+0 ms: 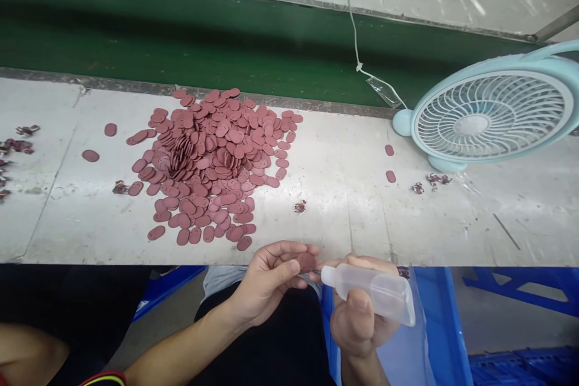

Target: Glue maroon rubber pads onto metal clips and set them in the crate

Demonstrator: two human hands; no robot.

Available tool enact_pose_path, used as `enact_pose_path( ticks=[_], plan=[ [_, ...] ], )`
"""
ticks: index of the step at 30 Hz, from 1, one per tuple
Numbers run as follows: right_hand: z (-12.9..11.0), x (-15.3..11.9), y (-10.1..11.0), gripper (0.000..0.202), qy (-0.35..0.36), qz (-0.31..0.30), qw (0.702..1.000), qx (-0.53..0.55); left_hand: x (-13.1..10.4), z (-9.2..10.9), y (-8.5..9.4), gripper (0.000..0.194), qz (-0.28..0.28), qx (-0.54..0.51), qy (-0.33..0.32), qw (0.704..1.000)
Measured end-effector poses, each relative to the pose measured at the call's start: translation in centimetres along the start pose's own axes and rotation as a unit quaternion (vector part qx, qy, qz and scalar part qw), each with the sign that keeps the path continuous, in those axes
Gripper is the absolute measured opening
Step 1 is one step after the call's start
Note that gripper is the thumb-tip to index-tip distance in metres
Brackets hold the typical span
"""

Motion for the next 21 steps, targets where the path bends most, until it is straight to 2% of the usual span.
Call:
enact_pose_path(
  ticks=[3,5,7,9,11,13,16,17,19,20,21],
  plan=[
    [1.7,1.9,-0.3,0.024,-0.116,-0.03,0.983,0.142,0.0,0.1,-0.1,0.019,-0.007,-0.006,-0.001,1.0],
    [4.4,3.7,-0.9,0.028,-0.232,-0.069,0.928,0.284,-0.1,0.3,-0.1,0.018,-0.006,-0.008,-0.005,1.0],
    [7.2,5.4,-1.6,0.03,-0.328,-0.115,0.843,0.411,-0.2,0.7,0.1,0.017,-0.001,-0.007,-0.009,1.0],
    [9.4,6.9,-1.7,0.027,-0.36,-0.14,0.802,0.456,-0.4,1.2,0.5,0.016,0.005,-0.006,-0.015,1.0],
    [10.8,7.5,-1.6,0.028,-0.365,-0.146,0.788,0.473,-0.6,1.9,1.1,0.017,0.016,-0.004,-0.021,1.0],
    [11.0,7.3,-1.4,0.042,-0.346,-0.145,0.803,0.462,-0.9,2.6,1.9,0.017,0.033,-0.002,-0.032,0.999],
    [9.6,6.1,-1.2,0.066,-0.263,-0.168,0.911,0.27,-1.1,3.6,3.2,0.018,0.062,-0.001,-0.052,0.997],
    [9.0,5.7,-1.5,0.065,-0.235,-0.18,0.935,0.194,-1.2,3.8,3.5,0.019,0.07,-0.001,-0.057,0.996],
    [8.2,5.3,-2.5,0.048,-0.185,-0.196,0.962,0.034,-1.1,4.1,3.9,0.019,0.079,0.0,-0.062,0.995],
    [8.0,5.5,-3.2,0.038,-0.151,-0.202,0.965,-0.066,-1.1,4.1,4.0,0.019,0.081,0.0,-0.062,0.995],
    [7.8,5.8,-3.9,0.031,-0.111,-0.205,0.956,-0.177,-1.0,4.2,4.0,0.019,0.081,0.0,-0.063,0.995]
  ],
)
Point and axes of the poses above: each hand's wrist, its own x-axis towards the middle knuckle, its own y-axis out of the back of the hand, z = x × y, the point moved 7 cm from there along x, towards the middle knuckle, and after that the axes turned 14 degrees about -x, right-handed, at the moved point
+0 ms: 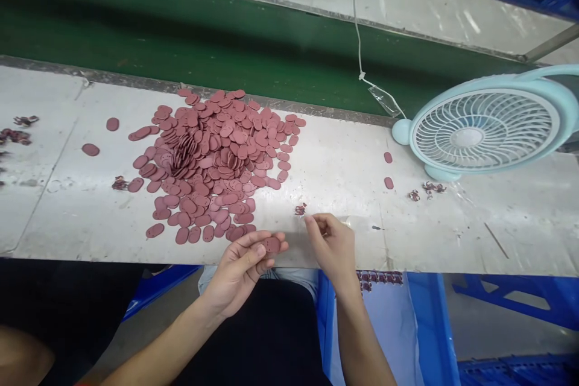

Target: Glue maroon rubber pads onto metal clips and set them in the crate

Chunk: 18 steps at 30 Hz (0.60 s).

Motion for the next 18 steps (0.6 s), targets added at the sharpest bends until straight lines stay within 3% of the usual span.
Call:
enact_pose_path(
  ticks=[3,8,10,13,16,18],
  plan=[
    [-1.2,2.2,-1.4,0.023,0.045,0.038,0.951,-0.305,0.1,-0.1,-0.3,0.019,-0.005,-0.003,-0.001,1.0],
    [-2.9,3.0,-2.2,0.017,0.104,0.002,0.94,-0.326,0.0,0.1,-0.5,0.02,-0.01,-0.005,-0.021,1.0],
    [-3.8,1.6,-1.6,0.022,0.116,-0.03,0.953,-0.279,-0.1,0.3,-0.5,0.02,-0.006,0.007,-0.033,0.999],
    [-4.3,-1.5,-0.9,0.029,0.077,-0.116,0.985,-0.097,-0.3,0.4,-0.7,0.019,-0.013,0.041,-0.051,0.998],
    [-4.5,-4.5,-1.0,0.026,0.023,-0.198,0.977,0.073,-0.2,0.2,-1.2,0.018,-0.046,0.079,-0.075,0.993],
    [-4.6,-5.6,-0.9,0.022,0.014,-0.204,0.97,0.133,-0.2,0.0,-1.7,0.019,-0.074,0.102,-0.089,0.988]
  ],
)
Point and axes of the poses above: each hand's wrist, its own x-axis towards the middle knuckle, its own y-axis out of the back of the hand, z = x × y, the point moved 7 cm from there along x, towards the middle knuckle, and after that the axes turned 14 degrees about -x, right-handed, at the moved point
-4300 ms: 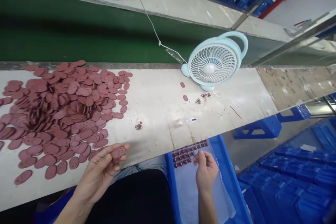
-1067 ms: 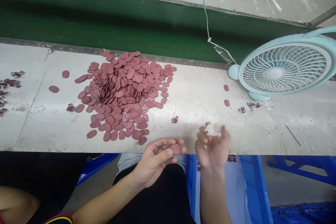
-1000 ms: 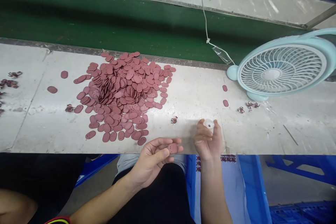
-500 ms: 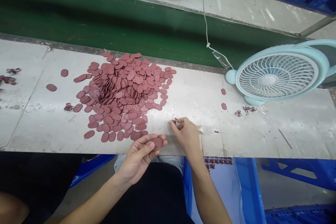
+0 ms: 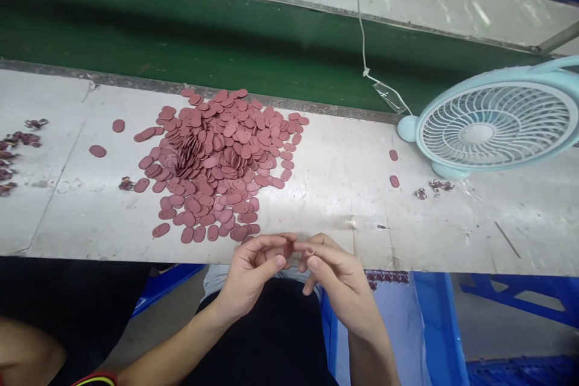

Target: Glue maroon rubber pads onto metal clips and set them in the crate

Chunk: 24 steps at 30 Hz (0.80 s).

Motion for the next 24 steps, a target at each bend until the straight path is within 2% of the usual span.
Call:
enact_pose_path(
  ticks=[5,9,13,18,24],
  plan=[
    [0.0,-0.4,0.6,0.018,0.034,0.053,0.998,0.016,-0.2,-0.1,-0.8,0.022,-0.046,0.038,-0.026,0.998],
    [0.3,-0.6,1.0,0.012,0.009,0.079,0.997,0.014,-0.5,0.1,-1.5,0.023,-0.061,0.056,-0.029,0.996],
    [0.5,-0.6,0.6,0.011,-0.02,0.064,0.997,0.03,-0.6,0.2,-1.9,0.021,-0.045,0.061,-0.017,0.997],
    [0.3,-0.6,1.0,0.013,-0.017,0.057,0.998,0.006,-0.4,-0.2,-1.7,0.015,-0.017,0.04,0.005,0.999],
    [0.0,-0.6,1.3,0.013,-0.033,0.047,0.998,0.0,-0.2,-0.9,-1.1,0.006,-0.003,0.1,0.012,0.995]
  ],
)
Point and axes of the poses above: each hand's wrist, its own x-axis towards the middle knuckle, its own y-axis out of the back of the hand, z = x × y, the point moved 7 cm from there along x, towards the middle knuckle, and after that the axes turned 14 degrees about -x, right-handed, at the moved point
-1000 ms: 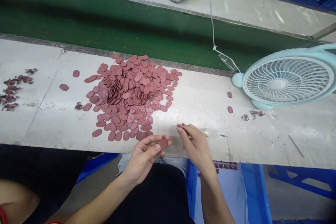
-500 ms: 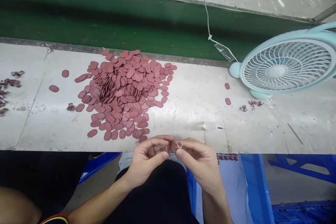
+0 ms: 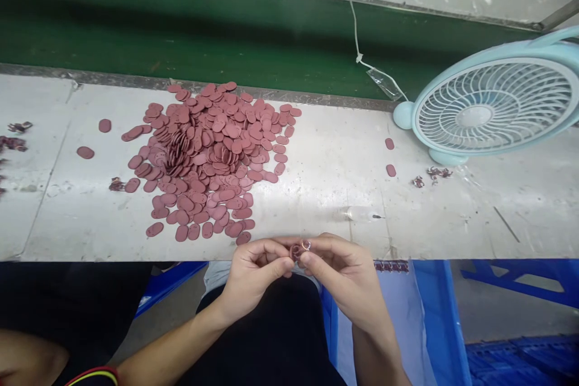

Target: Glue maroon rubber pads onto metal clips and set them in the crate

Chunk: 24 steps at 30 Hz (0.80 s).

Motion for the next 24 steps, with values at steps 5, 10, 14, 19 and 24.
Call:
enact_pose_path(
  ticks=[5,10,14,19,24],
  plan=[
    [0.3,-0.1,-0.5,0.011,-0.014,0.008,0.998,0.058,-0.1,0.1,0.0,0.006,0.009,0.012,-0.017,1.0],
    [1.1,0.2,-1.0,0.008,-0.027,-0.001,0.991,0.129,-0.2,-0.3,0.2,0.007,0.026,0.013,-0.021,0.999],
    [1.4,0.3,-0.8,0.011,-0.028,0.0,0.991,0.134,-0.4,-0.7,0.1,0.005,0.022,0.001,-0.024,0.999],
    [1.3,0.1,-0.8,0.011,-0.022,0.002,0.991,0.132,-0.5,-1.0,0.0,0.006,0.033,-0.007,-0.025,0.999],
    [1.3,-0.1,-0.9,0.012,-0.02,0.017,0.991,0.128,-0.7,-1.1,-0.1,0.005,0.034,-0.014,-0.042,0.998]
  ],
)
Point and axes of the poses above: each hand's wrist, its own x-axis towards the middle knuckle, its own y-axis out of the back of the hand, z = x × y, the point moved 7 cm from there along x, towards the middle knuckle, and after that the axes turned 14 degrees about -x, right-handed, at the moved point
